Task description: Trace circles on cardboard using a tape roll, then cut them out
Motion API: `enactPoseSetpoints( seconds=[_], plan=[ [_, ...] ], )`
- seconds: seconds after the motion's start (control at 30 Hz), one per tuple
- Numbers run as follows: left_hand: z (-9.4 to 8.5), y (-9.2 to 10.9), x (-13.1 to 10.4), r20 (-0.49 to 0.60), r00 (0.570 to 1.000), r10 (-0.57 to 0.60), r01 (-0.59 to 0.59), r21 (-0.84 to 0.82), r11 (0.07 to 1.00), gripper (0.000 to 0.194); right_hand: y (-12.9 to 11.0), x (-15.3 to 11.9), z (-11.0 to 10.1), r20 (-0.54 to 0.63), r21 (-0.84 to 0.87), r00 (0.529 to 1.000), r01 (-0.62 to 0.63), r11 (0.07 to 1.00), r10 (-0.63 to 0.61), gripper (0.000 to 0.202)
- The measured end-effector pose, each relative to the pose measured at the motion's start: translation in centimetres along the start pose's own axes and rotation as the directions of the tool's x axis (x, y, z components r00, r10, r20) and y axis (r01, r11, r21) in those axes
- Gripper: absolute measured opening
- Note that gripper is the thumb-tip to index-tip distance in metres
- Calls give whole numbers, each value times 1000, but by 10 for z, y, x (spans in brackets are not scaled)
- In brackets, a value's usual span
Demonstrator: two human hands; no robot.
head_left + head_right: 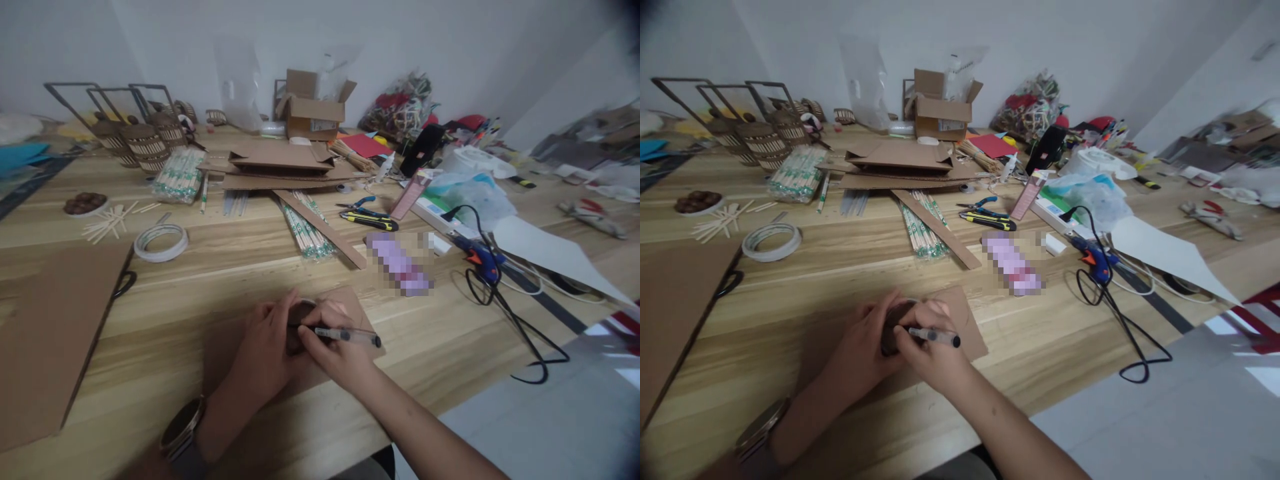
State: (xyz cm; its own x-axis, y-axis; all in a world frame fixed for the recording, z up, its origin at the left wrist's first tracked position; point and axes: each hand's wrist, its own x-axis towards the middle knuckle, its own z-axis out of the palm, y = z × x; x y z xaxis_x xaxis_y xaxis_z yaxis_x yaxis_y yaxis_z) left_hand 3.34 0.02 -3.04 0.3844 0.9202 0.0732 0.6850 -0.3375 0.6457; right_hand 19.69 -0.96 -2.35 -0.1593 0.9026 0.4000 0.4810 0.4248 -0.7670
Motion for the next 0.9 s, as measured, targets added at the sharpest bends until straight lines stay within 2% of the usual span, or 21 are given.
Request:
enactPoseSetpoints(
  seconds=[0.1, 0.3, 0.6, 0.73, 0.9],
  plan=[
    [2, -3, -1, 5, 1000, 11, -11, -1, 1000, 80, -1, -2, -1, 21, 27, 1000, 7, 1000, -7, 17],
    [3, -2, 0, -22, 1000, 1, 0, 14, 1000, 78, 3, -2, 1, -50, -22, 999, -8, 1000, 7, 19],
    [6, -5, -1, -61, 997, 46, -45, 14, 999, 78, 2, -1, 0, -13, -31, 1000, 10, 999, -10, 20],
    [5, -4, -1, -29, 999, 20, -19, 5, 1000, 79, 2, 0, -1, -49, -39, 998, -36, 999, 34, 19],
    [4, -4, -1, -29, 999, 23, -22, 12, 1000, 77, 3, 0, 3, -15, -15, 1000, -2, 1000, 1, 16]
  ],
)
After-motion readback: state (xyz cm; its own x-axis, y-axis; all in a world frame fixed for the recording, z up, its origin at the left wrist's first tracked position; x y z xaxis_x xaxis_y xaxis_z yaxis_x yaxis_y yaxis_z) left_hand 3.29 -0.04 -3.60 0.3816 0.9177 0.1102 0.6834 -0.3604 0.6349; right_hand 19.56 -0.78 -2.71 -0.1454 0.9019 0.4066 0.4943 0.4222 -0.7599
